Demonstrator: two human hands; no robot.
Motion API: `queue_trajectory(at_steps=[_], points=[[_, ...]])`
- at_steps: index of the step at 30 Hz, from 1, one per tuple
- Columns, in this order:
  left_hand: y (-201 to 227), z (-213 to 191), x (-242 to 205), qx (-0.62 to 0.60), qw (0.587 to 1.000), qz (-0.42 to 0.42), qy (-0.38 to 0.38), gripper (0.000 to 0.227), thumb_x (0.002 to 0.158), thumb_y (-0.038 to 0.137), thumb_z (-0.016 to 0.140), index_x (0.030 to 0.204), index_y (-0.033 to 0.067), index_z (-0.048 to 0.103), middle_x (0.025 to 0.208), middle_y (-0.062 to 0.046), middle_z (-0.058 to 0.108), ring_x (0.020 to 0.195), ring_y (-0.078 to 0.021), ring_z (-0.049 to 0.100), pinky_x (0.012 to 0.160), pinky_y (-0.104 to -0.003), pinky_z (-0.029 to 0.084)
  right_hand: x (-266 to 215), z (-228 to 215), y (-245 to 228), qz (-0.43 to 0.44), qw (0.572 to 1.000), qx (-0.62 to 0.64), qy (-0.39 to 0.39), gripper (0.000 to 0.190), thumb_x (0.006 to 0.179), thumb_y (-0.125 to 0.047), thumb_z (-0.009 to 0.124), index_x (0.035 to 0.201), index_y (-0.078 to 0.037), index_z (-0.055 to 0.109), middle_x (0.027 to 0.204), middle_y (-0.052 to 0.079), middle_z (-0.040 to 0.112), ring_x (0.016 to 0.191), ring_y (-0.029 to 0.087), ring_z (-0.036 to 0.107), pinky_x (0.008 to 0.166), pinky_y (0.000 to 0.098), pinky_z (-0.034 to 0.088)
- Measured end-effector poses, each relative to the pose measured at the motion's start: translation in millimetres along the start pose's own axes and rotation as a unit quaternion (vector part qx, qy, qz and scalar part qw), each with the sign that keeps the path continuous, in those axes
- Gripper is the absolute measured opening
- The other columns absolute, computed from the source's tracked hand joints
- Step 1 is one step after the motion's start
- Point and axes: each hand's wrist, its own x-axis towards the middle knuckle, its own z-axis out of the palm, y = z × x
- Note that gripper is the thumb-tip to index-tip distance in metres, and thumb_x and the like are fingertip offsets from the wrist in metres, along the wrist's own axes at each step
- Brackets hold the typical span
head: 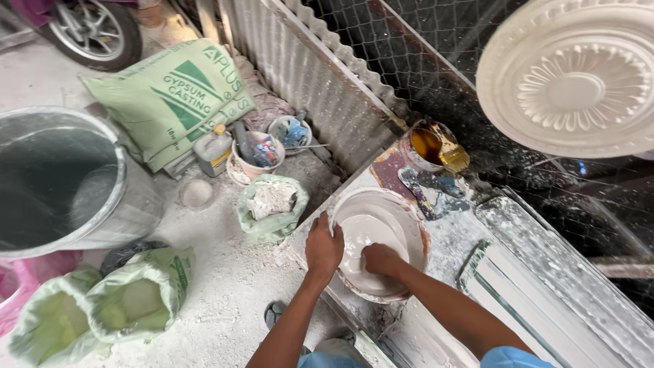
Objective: The person rubs a white slurry onto long rectangular gypsum mold channels by hand, then uses a cloth to wipe and smooth the surface. They dip the cloth into a bucket of slurry and continue applying and smoothing the mixture along the mold channels.
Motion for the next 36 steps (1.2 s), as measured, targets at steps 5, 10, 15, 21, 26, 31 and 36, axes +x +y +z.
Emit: queue_trajectory(at_steps=[5, 10, 15, 21, 26, 31, 36], points=[[2.3, -3.5, -2.2, 0.000, 1.000, 0.022, 0.007, 0.046, 0.093, 0.016, 0.061, 0.133, -0.0078, 0.055, 0.120, -0.032, 0.064, 0.100, -0.0495, 0.067, 0.084, -0.053, 0.055, 35.5, -34.0, -0.3, 0.116, 0.983, 0.124, -0.076, 0.028, 0.089, -0.013, 0.052, 0.093, 0.005, 0.073, 0.093, 0.023, 0.077, 0.084, 0.038, 0.083, 0.080, 0.0423, 0.066], [1.4, -3.0, -0.8, -0.010, 1.000, 0.015, 0.004, 0.044, 0.091, 0.015, 0.062, 0.129, -0.0080, 0.058, 0.117, -0.030, 0.067, 0.099, -0.0487, 0.068, 0.083, -0.053, 0.055, 43.5, 2.1, -45.4, 0.092, 0.993, 0.032, 0.071, 0.019, 0.085, -0.009, 0.060, 0.092, 0.002, 0.074, 0.096, 0.026, 0.073, 0.097, 0.039, 0.073, 0.086, 0.0454, 0.059], [-2.2, -1.4, 0.8, -0.015, 0.999, 0.038, 0.018, 0.044, 0.091, 0.013, 0.063, 0.128, -0.0111, 0.058, 0.116, -0.033, 0.066, 0.098, -0.0487, 0.068, 0.084, -0.052, 0.056, 12.8, 25.8, -29.2, 0.009, 0.999, 0.032, 0.008, 0.018, 0.086, -0.007, 0.060, 0.093, 0.003, 0.073, 0.095, 0.027, 0.072, 0.095, 0.039, 0.072, 0.085, 0.0459, 0.058], [-8.7, 1.1, 4.0, -0.003, 0.999, 0.030, -0.011, 0.045, 0.091, 0.012, 0.061, 0.129, -0.0119, 0.058, 0.118, -0.034, 0.066, 0.100, -0.0491, 0.068, 0.086, -0.051, 0.056, 38.5, -40.3, 15.0, 0.063, 0.995, 0.037, -0.068, 0.019, 0.088, -0.007, 0.058, 0.094, 0.004, 0.072, 0.096, 0.027, 0.072, 0.094, 0.039, 0.072, 0.084, 0.0463, 0.058], [-17.0, -2.2, 6.6, 0.009, 0.997, 0.073, -0.011, 0.046, 0.091, 0.009, 0.063, 0.130, -0.0139, 0.058, 0.122, -0.038, 0.063, 0.106, -0.0496, 0.067, 0.094, -0.048, 0.055, 72.0, -41.0, -38.0, 0.069, 0.997, 0.034, 0.003, 0.020, 0.089, -0.007, 0.057, 0.095, 0.005, 0.072, 0.096, 0.027, 0.072, 0.094, 0.039, 0.072, 0.083, 0.0465, 0.058], [-21.1, -21.2, 10.5, 0.008, 0.998, 0.053, -0.025, 0.044, 0.093, 0.008, 0.062, 0.131, -0.0149, 0.057, 0.122, -0.039, 0.063, 0.104, -0.0471, 0.070, 0.092, -0.044, 0.058, 26.0, 11.2, -77.7, -0.033, 0.999, 0.011, 0.002, 0.021, 0.090, -0.007, 0.056, 0.096, 0.005, 0.071, 0.097, 0.027, 0.072, 0.093, 0.038, 0.072, 0.082, 0.0468, 0.058], [-19.5, -33.3, 6.0, 0.015, 0.999, 0.007, -0.046, 0.044, 0.092, 0.010, 0.061, 0.130, -0.0117, 0.059, 0.121, -0.036, 0.065, 0.101, -0.0454, 0.072, 0.090, -0.044, 0.059, 1.1, -7.5, -39.3, -0.054, 0.996, -0.007, -0.067, 0.021, 0.092, -0.007, 0.055, 0.097, 0.006, 0.071, 0.097, 0.027, 0.072, 0.092, 0.038, 0.071, 0.081, 0.0471, 0.058]])
